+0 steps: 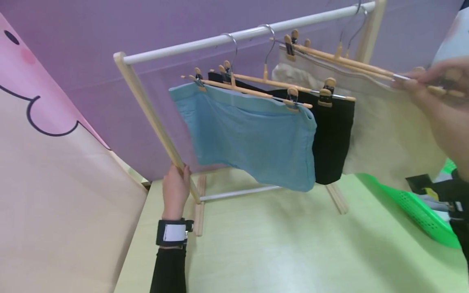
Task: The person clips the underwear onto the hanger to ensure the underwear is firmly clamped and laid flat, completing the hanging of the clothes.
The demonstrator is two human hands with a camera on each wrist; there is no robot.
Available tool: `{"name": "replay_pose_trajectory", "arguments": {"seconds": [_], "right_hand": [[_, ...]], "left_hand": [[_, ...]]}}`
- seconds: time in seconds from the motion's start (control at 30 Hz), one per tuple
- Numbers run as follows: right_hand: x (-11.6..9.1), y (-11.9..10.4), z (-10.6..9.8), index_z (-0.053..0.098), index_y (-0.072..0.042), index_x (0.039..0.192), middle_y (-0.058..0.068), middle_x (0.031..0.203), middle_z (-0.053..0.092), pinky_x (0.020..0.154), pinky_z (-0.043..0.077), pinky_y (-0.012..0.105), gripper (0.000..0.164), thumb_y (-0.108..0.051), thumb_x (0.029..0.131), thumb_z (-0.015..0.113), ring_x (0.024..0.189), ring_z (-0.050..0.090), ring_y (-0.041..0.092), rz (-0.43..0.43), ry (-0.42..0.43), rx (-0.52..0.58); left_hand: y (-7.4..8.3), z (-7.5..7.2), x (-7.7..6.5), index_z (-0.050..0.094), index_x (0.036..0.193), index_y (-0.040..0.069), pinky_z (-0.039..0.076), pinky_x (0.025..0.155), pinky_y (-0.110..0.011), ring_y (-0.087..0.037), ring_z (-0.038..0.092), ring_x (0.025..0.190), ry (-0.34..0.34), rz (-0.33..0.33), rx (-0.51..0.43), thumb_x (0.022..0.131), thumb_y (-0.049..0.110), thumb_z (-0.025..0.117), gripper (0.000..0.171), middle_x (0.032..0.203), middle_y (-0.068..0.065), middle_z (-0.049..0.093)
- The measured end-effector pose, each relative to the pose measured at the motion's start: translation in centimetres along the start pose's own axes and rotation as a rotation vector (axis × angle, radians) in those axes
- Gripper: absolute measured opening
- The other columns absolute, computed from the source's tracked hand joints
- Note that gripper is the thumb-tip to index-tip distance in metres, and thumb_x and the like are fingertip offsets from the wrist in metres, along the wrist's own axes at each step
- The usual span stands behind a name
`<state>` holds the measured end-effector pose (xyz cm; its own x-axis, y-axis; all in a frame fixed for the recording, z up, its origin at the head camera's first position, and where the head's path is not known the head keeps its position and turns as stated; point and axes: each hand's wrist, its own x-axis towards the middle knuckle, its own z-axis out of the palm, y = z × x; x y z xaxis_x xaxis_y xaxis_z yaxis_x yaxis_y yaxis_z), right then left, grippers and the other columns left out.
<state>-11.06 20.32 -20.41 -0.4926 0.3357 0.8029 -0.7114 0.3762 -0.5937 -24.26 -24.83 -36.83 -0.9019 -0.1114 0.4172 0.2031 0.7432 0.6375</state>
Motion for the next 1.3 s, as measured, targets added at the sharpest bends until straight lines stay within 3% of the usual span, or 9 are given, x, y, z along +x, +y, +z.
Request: {"name": "replay_pose_trajectory", "arguments": {"seconds": [0.2, 0.57, 0.67, 0.9, 1.07, 1.17, 1.3], "right_hand": [[0.6, -1.2, 2.1, 0.070, 0.005, 0.098, -0.010, 0.098, 0.076, 0.082, 0.050, 0.014, 0.009, 0.002, 0.089, 0.070, 0.091, 0.070, 0.000, -0.041, -0.034, -0.277], [0.2, -0.3, 3.2, 0.069, 0.006, 0.092, -0.035, 0.094, 0.060, 0.084, 0.048, 0.007, 0.011, -0.005, 0.089, 0.072, 0.091, 0.061, -0.015, -0.087, -0.095, -0.519], [0.2, -0.1, 3.2, 0.068, 0.011, 0.093, -0.035, 0.093, 0.061, 0.084, 0.049, 0.008, 0.017, -0.005, 0.089, 0.072, 0.090, 0.061, -0.015, -0.078, -0.091, -0.510], [0.3, 0.1, 3.2, 0.069, 0.010, 0.092, -0.040, 0.090, 0.057, 0.084, 0.048, 0.007, 0.017, -0.007, 0.089, 0.072, 0.088, 0.059, -0.016, -0.073, -0.099, -0.532], [0.1, -0.2, 3.0, 0.068, 0.012, 0.098, -0.036, 0.091, 0.055, 0.089, 0.047, 0.008, 0.020, -0.005, 0.088, 0.073, 0.091, 0.056, -0.009, -0.086, -0.119, -0.531], [-0.4, -0.3, 2.6, 0.068, 0.006, 0.103, -0.029, 0.095, 0.057, 0.091, 0.046, 0.009, 0.020, -0.005, 0.087, 0.075, 0.092, 0.057, -0.006, -0.057, -0.142, -0.492], [-1.5, -0.3, 1.6, 0.068, -0.014, 0.109, -0.025, 0.100, 0.062, 0.086, 0.046, 0.005, 0.028, -0.005, 0.085, 0.077, 0.093, 0.061, -0.010, 0.025, -0.174, -0.441]], "left_hand": [[0.0, -0.1, -0.1, 0.060, 0.109, -0.003, 0.055, 0.053, -0.041, -0.035, 0.069, 0.070, -0.011, -0.007, 0.006, 0.103, 0.020, 0.054, 0.024, 0.092, -0.022, 0.071], [0.2, -0.2, -0.2, 0.060, 0.109, -0.003, 0.055, 0.053, -0.041, -0.035, 0.069, 0.071, -0.015, -0.006, 0.003, 0.103, 0.020, 0.053, 0.024, 0.092, -0.022, 0.071], [0.2, -0.2, -0.3, 0.060, 0.108, -0.003, 0.055, 0.054, -0.042, -0.035, 0.069, 0.072, -0.010, -0.006, 0.009, 0.103, 0.020, 0.053, 0.024, 0.092, -0.022, 0.071], [0.1, -0.2, -0.3, 0.060, 0.108, -0.003, 0.056, 0.054, -0.043, -0.035, 0.070, 0.071, 0.000, -0.004, 0.013, 0.103, 0.020, 0.054, 0.024, 0.091, -0.022, 0.071], [0.1, -0.2, -0.3, 0.060, 0.108, -0.003, 0.055, 0.053, -0.042, -0.035, 0.069, 0.070, -0.004, -0.004, 0.014, 0.103, 0.020, 0.053, 0.025, 0.091, -0.022, 0.071], [0.1, -0.1, -0.3, 0.060, 0.109, -0.004, 0.055, 0.053, -0.042, -0.035, 0.069, 0.070, -0.004, -0.012, 0.014, 0.103, 0.020, 0.054, 0.025, 0.090, -0.022, 0.071], [0.0, -0.1, -0.2, 0.061, 0.109, -0.003, 0.055, 0.053, -0.042, -0.035, 0.069, 0.070, -0.004, -0.015, 0.020, 0.103, 0.020, 0.054, 0.025, 0.091, -0.021, 0.071]]}}
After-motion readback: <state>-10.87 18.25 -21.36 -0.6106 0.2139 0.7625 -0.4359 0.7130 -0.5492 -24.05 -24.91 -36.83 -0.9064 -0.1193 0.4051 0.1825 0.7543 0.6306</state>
